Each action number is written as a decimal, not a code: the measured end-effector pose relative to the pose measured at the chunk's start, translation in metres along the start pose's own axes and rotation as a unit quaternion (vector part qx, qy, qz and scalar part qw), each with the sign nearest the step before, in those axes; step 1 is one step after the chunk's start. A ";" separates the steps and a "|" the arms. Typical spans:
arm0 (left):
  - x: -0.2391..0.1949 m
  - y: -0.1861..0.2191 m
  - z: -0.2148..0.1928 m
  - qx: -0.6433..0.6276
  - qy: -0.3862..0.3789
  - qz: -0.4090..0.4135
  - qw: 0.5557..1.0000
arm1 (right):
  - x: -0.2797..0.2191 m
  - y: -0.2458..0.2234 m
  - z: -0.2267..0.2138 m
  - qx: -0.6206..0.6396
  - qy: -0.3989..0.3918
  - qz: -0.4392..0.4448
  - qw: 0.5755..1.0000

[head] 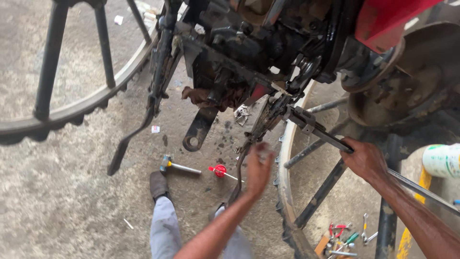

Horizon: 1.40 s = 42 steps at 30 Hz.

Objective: The person uses a pipe wrench and a wrench to loosen or tighten metal components on the rear assembly of a tractor, assisted by another person who holds parts. They also use a hammer to strike the assembly.

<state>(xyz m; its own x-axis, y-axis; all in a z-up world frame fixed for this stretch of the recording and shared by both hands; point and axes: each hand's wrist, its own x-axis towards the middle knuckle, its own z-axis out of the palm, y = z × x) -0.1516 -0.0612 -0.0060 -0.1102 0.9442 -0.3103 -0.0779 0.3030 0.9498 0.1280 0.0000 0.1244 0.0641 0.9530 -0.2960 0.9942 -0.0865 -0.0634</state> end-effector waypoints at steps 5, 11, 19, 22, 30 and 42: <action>-0.007 0.027 0.061 -0.179 -0.282 -0.139 0.932 | -0.032 -0.007 0.008 -0.024 0.024 0.061 0.998; -0.004 0.047 0.106 -0.325 -0.287 -0.294 0.852 | -0.074 -0.044 0.023 0.011 0.010 0.127 0.992; -0.020 0.043 0.095 -0.427 -0.296 -0.323 0.791 | -0.123 -0.107 0.032 0.092 -0.004 0.156 0.983; -0.025 0.044 0.077 -0.456 -0.334 -0.311 0.764 | -0.136 -0.124 0.026 0.114 0.074 0.096 0.986; -0.006 0.064 0.092 -0.467 -0.383 -0.264 0.752 | -0.112 -0.086 0.005 0.065 -0.085 0.136 0.985; 0.051 0.014 0.182 -0.547 -0.224 -0.300 0.749 | -0.007 0.004 0.016 -0.073 -0.045 -0.041 0.995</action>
<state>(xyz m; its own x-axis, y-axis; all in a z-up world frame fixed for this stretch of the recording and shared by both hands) 0.0223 0.0150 -0.0015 0.5936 0.7036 -0.3905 -0.7729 0.6337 -0.0330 0.1301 -0.0112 0.1113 -0.0189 0.9249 -0.3798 0.9981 0.0397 0.0469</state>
